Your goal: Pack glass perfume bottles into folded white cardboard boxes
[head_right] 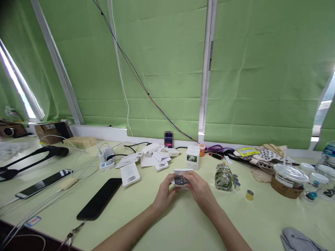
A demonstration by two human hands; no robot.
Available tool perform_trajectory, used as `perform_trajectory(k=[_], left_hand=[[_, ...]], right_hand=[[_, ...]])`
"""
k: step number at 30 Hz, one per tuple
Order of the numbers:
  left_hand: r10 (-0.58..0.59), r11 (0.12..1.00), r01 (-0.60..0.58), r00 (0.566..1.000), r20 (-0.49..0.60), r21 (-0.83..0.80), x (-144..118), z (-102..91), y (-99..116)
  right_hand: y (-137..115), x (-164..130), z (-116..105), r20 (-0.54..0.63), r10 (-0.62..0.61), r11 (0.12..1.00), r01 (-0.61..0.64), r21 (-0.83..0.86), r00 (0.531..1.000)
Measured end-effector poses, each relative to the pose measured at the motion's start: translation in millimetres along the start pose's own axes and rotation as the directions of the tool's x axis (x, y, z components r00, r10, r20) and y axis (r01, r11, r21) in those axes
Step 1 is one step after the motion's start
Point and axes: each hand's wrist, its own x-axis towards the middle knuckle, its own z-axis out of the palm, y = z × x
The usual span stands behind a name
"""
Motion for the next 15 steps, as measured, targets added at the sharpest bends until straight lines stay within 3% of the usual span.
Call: perform_trajectory(k=[8, 15], left_hand=[[-0.044, 0.999, 0.044, 0.999, 0.015, -0.001, -2.8, 2.7, -0.6], [-0.143, 0.989, 0.144, 0.989, 0.026, -0.033, -4.7, 6.0, -1.1]], right_hand=[[-1.8, -3.0, 6.0, -0.072, 0.116, 0.992, -0.120, -0.046, 0.991], [-0.6, -4.1, 9.7, -0.043, 0.131, 0.986, -0.135, -0.096, 0.990]])
